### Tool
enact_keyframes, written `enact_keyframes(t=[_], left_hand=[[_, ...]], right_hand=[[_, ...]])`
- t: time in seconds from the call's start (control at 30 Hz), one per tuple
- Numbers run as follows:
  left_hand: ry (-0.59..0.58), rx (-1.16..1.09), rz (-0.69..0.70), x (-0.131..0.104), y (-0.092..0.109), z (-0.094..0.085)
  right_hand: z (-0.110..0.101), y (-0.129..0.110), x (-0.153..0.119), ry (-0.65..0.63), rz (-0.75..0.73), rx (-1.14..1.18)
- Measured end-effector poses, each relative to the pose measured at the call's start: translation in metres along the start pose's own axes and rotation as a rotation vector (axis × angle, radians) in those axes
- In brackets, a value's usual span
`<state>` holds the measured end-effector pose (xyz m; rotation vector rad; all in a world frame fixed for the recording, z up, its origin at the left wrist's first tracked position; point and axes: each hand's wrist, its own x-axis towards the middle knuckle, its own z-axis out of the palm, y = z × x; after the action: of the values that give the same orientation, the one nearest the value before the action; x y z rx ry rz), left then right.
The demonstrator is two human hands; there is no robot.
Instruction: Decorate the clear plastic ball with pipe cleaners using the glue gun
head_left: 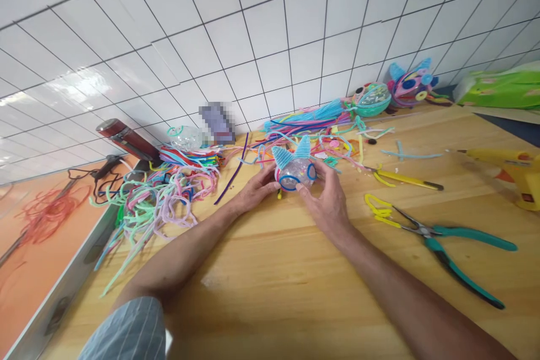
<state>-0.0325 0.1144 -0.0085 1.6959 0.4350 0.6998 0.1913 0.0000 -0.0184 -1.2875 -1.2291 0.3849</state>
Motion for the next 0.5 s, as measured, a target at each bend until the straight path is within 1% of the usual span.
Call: enact_keyframes(t=[0.13,0.3,0.4,0.5], left_hand=[[0.026,0.039,0.018,-0.001,-0.008,-0.002],[0.067,0.162,0.066,-0.001,-0.018,-0.004],[0.075,0.239,0.116,-0.001,-0.017,-0.001],[0.071,0.271,0.170,-0.001,-0.012,0.004]], right_hand=[[-0.002,-0.003,0.001,0.002,-0.019,0.021],[-0.006,-0.005,0.000,0.008,0.001,0.023],[-0.009,-0.004,-0.002,-0.005,0.013,0.034],[-0.012,-0.004,-0.006,-0.032,0.041,0.045]])
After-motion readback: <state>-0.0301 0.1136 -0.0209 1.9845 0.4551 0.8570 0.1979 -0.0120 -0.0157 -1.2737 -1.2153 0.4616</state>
